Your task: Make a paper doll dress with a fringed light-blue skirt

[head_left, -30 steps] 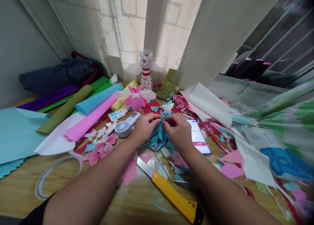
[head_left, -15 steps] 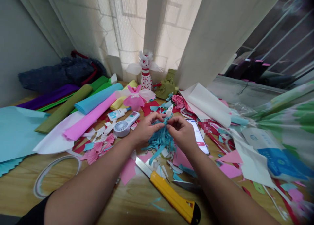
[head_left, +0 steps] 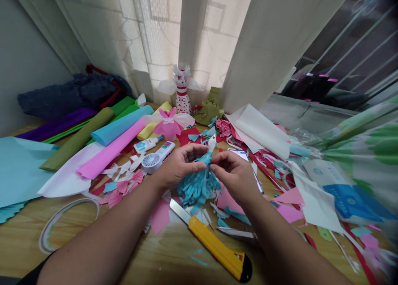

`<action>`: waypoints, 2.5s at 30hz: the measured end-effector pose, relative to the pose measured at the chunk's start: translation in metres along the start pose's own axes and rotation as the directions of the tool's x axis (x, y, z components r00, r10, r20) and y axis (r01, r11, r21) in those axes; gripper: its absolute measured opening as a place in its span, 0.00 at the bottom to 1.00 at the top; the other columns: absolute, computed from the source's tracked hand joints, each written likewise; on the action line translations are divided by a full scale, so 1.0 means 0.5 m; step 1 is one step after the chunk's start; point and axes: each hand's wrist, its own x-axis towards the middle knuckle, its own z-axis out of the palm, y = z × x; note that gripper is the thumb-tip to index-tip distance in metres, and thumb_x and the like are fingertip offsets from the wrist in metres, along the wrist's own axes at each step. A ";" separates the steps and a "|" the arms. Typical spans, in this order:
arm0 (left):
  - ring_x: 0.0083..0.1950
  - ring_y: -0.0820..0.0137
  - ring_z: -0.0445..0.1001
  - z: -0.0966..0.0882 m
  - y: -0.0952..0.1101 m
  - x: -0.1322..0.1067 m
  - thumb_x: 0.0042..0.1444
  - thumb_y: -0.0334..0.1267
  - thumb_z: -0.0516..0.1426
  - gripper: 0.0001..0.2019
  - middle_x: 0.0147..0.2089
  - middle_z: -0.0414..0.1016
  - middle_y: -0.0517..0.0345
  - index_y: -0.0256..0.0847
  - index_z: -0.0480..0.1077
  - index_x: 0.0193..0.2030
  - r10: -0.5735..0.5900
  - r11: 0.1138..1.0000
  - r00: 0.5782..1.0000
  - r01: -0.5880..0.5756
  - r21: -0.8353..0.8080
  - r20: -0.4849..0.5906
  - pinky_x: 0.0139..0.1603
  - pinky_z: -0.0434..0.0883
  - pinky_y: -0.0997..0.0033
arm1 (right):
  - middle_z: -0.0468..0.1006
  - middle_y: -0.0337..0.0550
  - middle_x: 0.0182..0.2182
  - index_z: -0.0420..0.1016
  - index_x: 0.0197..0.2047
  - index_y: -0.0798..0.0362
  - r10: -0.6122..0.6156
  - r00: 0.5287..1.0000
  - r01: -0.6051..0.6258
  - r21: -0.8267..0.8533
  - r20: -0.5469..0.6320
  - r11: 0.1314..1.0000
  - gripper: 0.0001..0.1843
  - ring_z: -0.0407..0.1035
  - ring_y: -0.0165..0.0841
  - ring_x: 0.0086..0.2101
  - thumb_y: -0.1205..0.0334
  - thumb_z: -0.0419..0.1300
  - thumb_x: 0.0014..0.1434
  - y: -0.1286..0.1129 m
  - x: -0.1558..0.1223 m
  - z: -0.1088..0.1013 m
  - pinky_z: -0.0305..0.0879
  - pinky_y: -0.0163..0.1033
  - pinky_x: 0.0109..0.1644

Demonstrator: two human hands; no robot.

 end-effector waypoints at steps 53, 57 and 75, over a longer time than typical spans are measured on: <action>0.31 0.76 0.72 0.037 0.058 -0.050 0.45 0.31 0.65 0.15 0.33 0.73 0.60 0.39 0.69 0.40 -0.125 0.918 0.992 0.123 -0.377 0.020 0.30 0.69 0.79 | 0.67 0.40 0.29 0.64 0.28 0.51 -0.268 0.776 0.577 -0.470 0.571 0.668 0.09 0.62 0.31 0.30 0.73 0.53 0.56 -0.195 0.033 -0.058 0.60 0.35 0.32; 0.30 0.76 0.71 0.036 0.060 -0.051 0.45 0.32 0.65 0.15 0.32 0.72 0.60 0.38 0.68 0.40 -0.133 0.922 0.991 0.134 -0.362 0.027 0.29 0.69 0.79 | 0.68 0.41 0.30 0.66 0.29 0.51 -0.277 0.783 0.592 -0.530 0.558 0.607 0.08 0.62 0.31 0.30 0.70 0.51 0.58 -0.194 0.035 -0.052 0.59 0.35 0.32; 0.35 0.76 0.70 0.037 0.055 -0.053 0.46 0.32 0.65 0.13 0.35 0.72 0.60 0.38 0.68 0.39 -0.092 0.950 0.995 0.097 -0.297 0.029 0.34 0.67 0.80 | 0.68 0.42 0.29 0.66 0.29 0.55 -0.260 0.781 0.619 -0.650 0.568 0.440 0.07 0.61 0.32 0.29 0.72 0.53 0.58 -0.193 0.030 -0.044 0.57 0.37 0.34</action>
